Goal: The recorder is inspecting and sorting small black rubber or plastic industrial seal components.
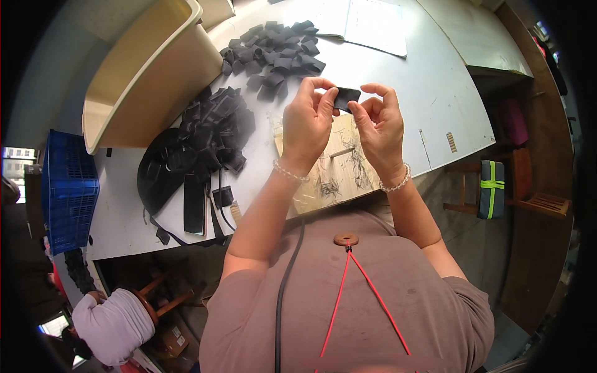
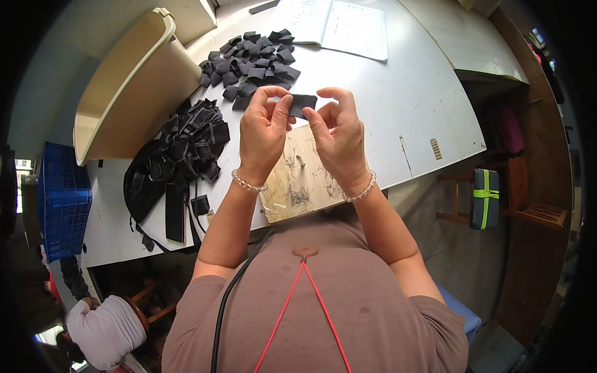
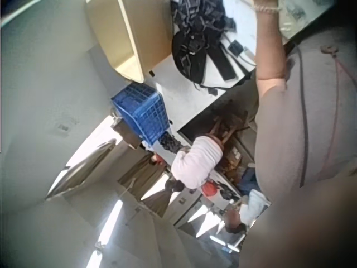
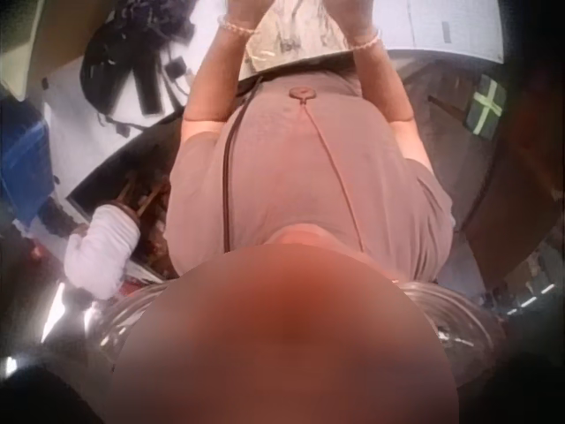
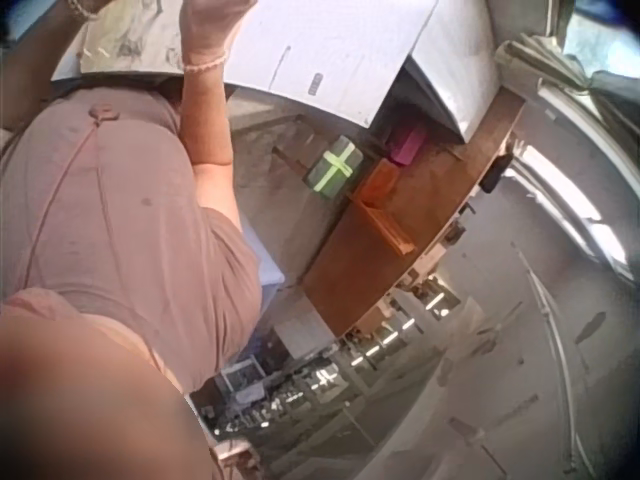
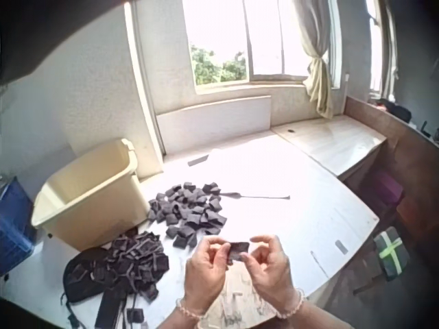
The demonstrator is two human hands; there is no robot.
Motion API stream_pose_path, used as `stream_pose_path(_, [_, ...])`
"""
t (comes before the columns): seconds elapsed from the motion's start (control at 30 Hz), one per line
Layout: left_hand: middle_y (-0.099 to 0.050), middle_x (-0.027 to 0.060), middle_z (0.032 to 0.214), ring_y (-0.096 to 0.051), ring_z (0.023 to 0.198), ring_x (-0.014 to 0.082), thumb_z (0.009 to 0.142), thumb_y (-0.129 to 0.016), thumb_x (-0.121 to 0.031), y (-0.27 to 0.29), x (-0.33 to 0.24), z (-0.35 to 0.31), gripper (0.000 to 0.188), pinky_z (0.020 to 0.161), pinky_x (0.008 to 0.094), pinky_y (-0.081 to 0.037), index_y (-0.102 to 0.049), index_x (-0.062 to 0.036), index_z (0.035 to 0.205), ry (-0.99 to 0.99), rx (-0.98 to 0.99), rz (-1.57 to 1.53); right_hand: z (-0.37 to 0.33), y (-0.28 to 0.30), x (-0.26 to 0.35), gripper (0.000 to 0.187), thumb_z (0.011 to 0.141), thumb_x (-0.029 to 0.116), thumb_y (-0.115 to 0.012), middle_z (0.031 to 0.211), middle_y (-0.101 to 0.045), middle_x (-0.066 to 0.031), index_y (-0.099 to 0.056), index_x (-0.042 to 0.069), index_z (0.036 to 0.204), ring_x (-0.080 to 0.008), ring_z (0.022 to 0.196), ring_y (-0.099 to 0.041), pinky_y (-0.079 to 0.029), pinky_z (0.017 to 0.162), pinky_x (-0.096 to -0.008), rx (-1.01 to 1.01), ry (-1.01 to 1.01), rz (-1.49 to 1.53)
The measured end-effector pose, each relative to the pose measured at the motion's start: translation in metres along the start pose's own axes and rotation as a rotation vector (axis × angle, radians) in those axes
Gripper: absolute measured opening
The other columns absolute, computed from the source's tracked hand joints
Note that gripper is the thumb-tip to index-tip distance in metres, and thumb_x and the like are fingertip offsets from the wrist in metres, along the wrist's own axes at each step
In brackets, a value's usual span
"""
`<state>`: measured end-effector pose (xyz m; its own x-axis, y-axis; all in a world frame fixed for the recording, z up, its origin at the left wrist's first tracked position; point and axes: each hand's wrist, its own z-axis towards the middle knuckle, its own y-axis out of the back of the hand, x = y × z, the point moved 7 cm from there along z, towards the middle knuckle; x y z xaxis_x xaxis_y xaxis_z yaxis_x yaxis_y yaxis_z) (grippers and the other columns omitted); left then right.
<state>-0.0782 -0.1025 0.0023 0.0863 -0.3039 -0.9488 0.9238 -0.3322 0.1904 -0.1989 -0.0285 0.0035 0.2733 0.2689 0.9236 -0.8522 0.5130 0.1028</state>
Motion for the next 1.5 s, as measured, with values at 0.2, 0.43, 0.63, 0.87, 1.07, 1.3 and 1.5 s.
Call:
stream_pose_path(0.2, [-0.068,0.0123,0.086,-0.065,0.079,0.0204,0.09,-0.054,-0.043,0.046,0.073,0.089,0.047,0.07,0.0305,-0.049,-0.056,0.0005,0.108,0.182,-0.153,0.329,-0.011,-0.005,-0.015,0.04,0.086,0.008,-0.063,0.068,-0.053,-0.0001,-0.044,0.0,0.12,-0.0048,0.059,-0.048,-0.042,0.054,-0.0187,0.105,-0.124,-0.051])
stream_pose_path(0.43, [-0.067,0.0115,0.094,-0.061,0.091,0.029,0.078,-0.063,-0.016,0.124,0.067,0.05,0.014,0.081,0.039,-0.047,-0.07,-0.0098,0.089,0.149,-0.101,0.92,-0.032,0.04,-0.034,0.032,0.086,0.004,-0.06,0.07,-0.053,0.0007,-0.05,0.0,0.116,-0.0034,0.06,-0.048,-0.042,0.054,-0.0173,0.084,-0.22,-0.016])
stream_pose_path(0.63, [-0.061,0.0078,0.098,-0.056,0.096,0.0266,0.067,-0.077,-0.018,0.13,0.1,0.004,0.026,0.086,0.0349,-0.047,-0.071,-0.0153,0.092,0.155,0.095,1.267,-0.036,0.037,-0.037,0.025,0.088,0.005,-0.059,0.07,-0.054,0.0019,-0.054,0.001,0.111,-0.0026,0.059,-0.048,-0.041,0.053,-0.0171,0.151,-0.253,0.034])
stream_pose_path(0.87, [-0.065,0.004,0.081,-0.058,0.084,0.0242,0.071,-0.071,-0.022,0.14,0.086,0.001,0.01,0.075,0.0358,-0.044,-0.068,-0.0134,0.076,-0.038,-0.054,1.157,-0.041,0.035,-0.025,0.015,0.087,0.005,-0.06,0.071,-0.055,0.0025,-0.06,0.001,0.101,-0.0021,0.058,-0.049,-0.041,0.053,-0.017,0.146,-0.206,0.03])
stream_pose_path(1.07, [-0.062,0.0023,0.082,-0.055,0.086,0.023,0.068,-0.073,-0.026,0.118,0.104,-0.006,0.015,0.075,0.0361,-0.042,-0.068,-0.0148,0.076,-0.134,0.079,1.31,-0.042,0.037,-0.02,0.009,0.088,0.004,-0.059,0.071,-0.056,0.0025,-0.061,-0.001,0.095,-0.0018,0.06,-0.05,-0.041,0.054,-0.0164,0.138,-0.204,0.06])
stream_pose_path(1.3, [-0.063,0.0047,0.084,-0.055,0.089,0.025,0.069,-0.073,-0.024,0.111,0.107,-0.008,0.015,0.075,0.0376,-0.042,-0.066,-0.013,0.077,-0.136,0.074,1.179,-0.046,0.039,-0.015,0.007,0.087,0.003,-0.059,0.069,-0.057,0.0025,-0.062,-0.001,0.092,-0.0019,0.059,-0.05,-0.041,0.054,-0.0163,0.135,-0.187,0.048])
stream_pose_path(1.5, [-0.066,0.007,0.085,-0.061,0.079,0.0226,0.073,-0.071,-0.018,0.131,0.082,-0.012,0.015,0.072,0.0338,-0.046,-0.065,-0.007,0.083,-0.158,-0.111,0.906,-0.052,0.035,0.006,0.007,0.084,0.0,-0.061,0.072,-0.059,-0.0007,-0.063,-0.002,0.091,-0.0049,0.063,-0.052,-0.043,0.058,-0.019,0.102,-0.078,0.051])
